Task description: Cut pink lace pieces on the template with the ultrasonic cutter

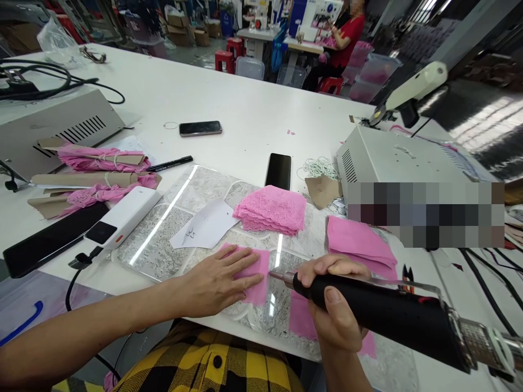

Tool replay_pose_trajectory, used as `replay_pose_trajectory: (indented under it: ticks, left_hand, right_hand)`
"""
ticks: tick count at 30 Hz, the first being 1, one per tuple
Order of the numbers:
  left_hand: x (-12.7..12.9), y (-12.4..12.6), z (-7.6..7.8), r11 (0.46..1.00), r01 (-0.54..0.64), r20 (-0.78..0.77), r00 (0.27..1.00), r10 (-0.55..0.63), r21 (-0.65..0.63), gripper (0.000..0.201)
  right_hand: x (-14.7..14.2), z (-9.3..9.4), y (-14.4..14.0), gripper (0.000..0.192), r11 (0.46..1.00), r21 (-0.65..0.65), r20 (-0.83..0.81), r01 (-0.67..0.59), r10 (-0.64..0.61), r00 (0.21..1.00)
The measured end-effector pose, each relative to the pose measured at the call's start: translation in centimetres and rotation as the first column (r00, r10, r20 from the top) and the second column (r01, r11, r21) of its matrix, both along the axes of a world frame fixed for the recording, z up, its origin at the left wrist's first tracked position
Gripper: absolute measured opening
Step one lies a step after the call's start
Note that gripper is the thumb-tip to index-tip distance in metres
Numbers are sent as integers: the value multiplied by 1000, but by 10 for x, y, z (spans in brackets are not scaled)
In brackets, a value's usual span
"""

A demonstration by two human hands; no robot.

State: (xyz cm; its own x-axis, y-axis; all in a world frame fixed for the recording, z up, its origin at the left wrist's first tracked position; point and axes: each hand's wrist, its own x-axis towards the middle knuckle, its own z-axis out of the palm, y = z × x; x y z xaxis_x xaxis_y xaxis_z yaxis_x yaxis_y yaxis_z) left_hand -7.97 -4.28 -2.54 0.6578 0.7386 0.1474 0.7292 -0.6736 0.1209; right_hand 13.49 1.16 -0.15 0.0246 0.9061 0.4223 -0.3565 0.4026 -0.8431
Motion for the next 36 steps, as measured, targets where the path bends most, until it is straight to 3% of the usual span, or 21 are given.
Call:
replay_pose_trajectory:
  ticks: [28,36]
  left_hand:
    - [0,1,0,1000,13,2,1000,-13,8,41]
    - [1,2,0,999,18,-11,1000,-18,38,40]
  right_hand:
    - [7,1,-15,11,995,-41,44,-89,90,995]
    - [2,10,-5,13,999,-36,35,34,-33,999]
